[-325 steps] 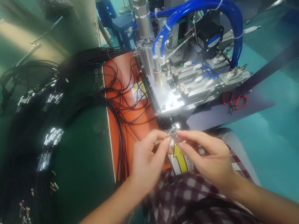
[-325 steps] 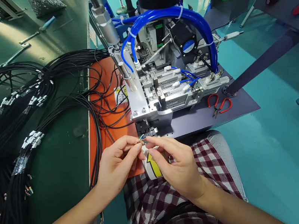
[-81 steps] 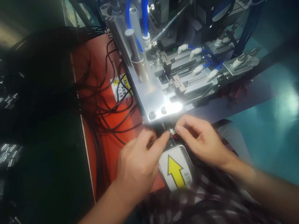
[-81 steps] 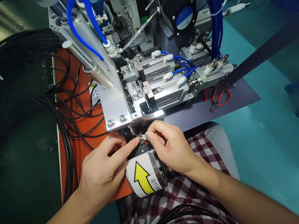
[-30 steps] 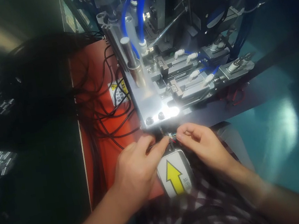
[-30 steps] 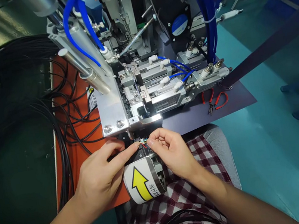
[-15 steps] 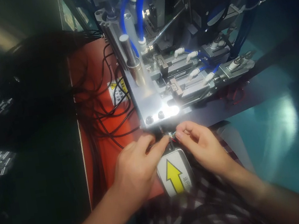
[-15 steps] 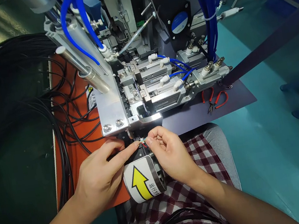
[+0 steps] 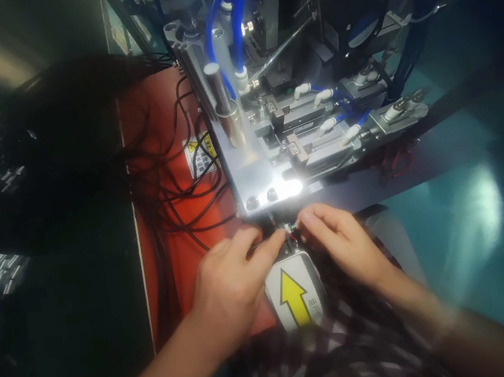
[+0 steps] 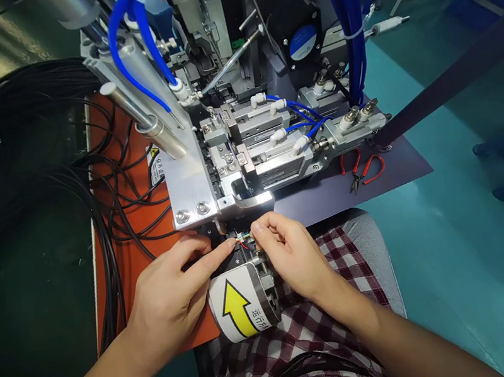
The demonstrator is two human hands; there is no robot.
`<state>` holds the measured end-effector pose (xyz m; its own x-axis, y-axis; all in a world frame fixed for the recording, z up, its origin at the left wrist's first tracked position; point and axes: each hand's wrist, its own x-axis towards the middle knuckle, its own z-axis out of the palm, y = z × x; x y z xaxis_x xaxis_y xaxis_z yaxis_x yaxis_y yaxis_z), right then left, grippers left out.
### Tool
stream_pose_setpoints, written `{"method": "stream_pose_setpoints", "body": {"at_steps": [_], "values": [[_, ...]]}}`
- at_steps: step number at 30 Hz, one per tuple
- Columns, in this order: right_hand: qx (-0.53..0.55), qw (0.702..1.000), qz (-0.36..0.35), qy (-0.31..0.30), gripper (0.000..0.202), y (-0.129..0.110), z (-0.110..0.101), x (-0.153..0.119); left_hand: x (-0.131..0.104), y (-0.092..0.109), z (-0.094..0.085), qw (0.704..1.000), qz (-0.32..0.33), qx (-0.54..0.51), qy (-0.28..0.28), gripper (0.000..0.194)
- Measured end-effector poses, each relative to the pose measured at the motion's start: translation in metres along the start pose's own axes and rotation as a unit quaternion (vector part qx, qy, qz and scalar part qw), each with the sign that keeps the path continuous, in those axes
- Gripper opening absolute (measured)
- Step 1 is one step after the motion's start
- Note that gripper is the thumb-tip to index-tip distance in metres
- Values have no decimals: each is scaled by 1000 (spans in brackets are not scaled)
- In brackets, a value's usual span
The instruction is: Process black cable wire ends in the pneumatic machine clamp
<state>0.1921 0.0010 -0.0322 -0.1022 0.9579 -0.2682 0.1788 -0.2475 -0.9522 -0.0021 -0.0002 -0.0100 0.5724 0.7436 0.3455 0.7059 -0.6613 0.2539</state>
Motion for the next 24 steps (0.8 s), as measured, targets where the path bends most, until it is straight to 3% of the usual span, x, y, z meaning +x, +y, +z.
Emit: {"method": "stream_pose_setpoints", "body": {"at_steps": [6,12,18,24], "values": [[44,999,17,25,19,-4,10,4,-1,-1,0,1000,3,-5,4,31],[-3,998,-3,64,18,-4,16,0,-2,-1,1,1000,-1,-9,-2,32],[119,986,111,-33,30,-8,4,5,-1,0,2,1000,-6,-18,-1,32],[60,996,34,53,19,-13,5,3,-3,0,3,1000,-8,-20,4,33]]}}
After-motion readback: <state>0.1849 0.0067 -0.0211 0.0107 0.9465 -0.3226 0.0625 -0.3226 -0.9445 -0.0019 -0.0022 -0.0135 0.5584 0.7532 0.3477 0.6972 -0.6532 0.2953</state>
